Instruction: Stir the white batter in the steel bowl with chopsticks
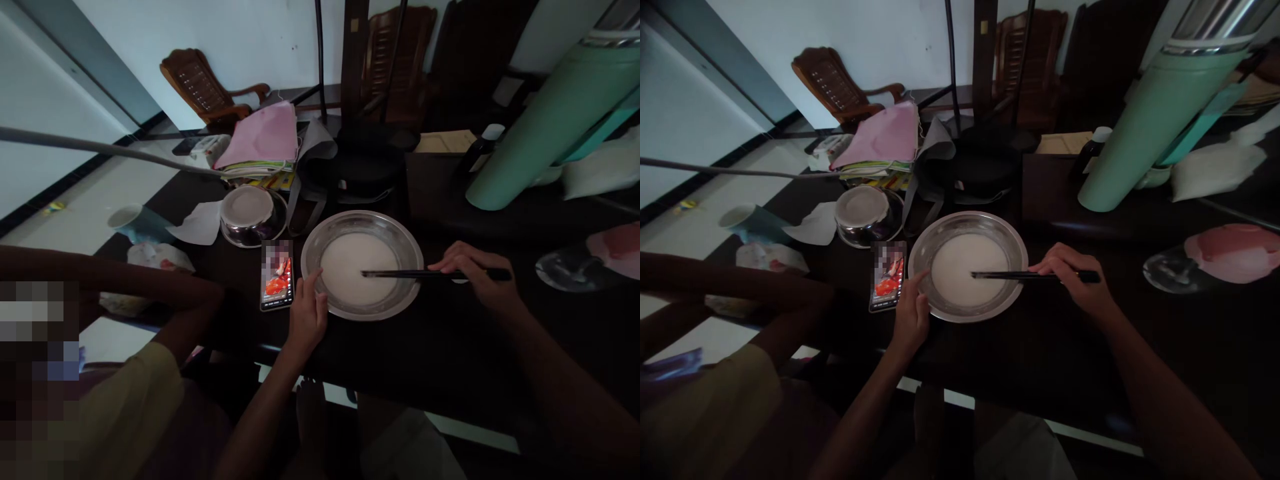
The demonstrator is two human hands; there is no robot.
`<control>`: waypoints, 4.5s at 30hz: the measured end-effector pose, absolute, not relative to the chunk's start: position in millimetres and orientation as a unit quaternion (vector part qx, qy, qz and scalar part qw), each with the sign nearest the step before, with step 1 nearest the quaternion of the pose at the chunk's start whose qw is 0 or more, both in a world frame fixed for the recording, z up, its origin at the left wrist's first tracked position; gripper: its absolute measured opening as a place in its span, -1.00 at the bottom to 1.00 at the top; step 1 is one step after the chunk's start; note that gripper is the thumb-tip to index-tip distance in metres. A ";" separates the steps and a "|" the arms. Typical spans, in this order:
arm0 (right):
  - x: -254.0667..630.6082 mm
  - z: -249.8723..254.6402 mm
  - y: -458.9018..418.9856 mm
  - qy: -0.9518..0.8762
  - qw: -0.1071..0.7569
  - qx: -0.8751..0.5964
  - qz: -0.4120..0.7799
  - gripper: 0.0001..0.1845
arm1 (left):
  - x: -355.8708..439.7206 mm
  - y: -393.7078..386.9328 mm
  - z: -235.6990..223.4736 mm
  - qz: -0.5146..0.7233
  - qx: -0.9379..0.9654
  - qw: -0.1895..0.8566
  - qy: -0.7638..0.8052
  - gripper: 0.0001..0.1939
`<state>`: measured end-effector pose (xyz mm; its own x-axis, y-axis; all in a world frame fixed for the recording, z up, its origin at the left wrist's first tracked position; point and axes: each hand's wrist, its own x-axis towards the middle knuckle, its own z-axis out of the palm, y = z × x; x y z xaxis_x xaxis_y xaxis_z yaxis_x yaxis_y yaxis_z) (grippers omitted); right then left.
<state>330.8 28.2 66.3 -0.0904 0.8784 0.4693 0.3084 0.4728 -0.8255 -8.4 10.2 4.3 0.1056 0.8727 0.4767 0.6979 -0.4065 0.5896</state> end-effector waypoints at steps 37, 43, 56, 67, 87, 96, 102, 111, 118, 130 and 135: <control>329.8 68.6 28.0 -0.727 0.476 -0.406 0.282 -0.74 | -6.8 11.0 1.4 0.413 0.726 0.110 0.539 -0.39; 331.8 71.1 27.4 -0.682 0.517 -0.443 0.268 -0.64 | -6.7 11.1 2.4 0.413 0.728 0.115 0.535 -0.39; 331.9 68.9 27.9 -0.696 0.498 -0.422 0.299 -0.63 | -6.5 10.5 4.0 0.404 0.724 0.126 0.544 -0.35; 330.8 70.5 28.2 -0.698 0.491 -0.424 0.305 -0.62 | -6.4 10.6 2.2 0.410 0.729 0.115 0.536 -0.39; 331.1 68.1 27.6 -0.686 0.506 -0.430 0.297 -0.63 | -6.1 10.3 4.9 0.407 0.732 0.110 0.535 -0.40; 330.4 68.4 28.1 -0.683 0.507 -0.440 0.286 -0.63 | -6.2 10.6 3.0 0.414 0.729 0.107 0.535 -0.40; 328.8 68.5 28.4 -0.727 0.474 -0.410 0.281 -0.75 | -6.1 10.6 2.7 0.411 0.726 0.107 0.541 -0.39; 328.1 69.9 28.8 -0.720 0.479 -0.408 0.294 -0.71 | -7.4 10.8 3.0 0.409 0.733 0.099 0.535 -0.41; 330.5 67.1 27.8 -0.684 0.506 -0.437 0.291 -0.62 | -6.3 10.8 2.8 0.417 0.738 0.085 0.524 -0.45; 329.7 67.6 28.4 -0.705 0.497 -0.406 0.302 -0.66 | -6.4 10.8 2.7 0.407 0.732 0.102 0.537 -0.41; 328.1 67.4 29.7 -0.731 0.482 -0.403 0.268 -0.77 | -6.2 10.8 2.7 0.414 0.733 0.100 0.531 -0.42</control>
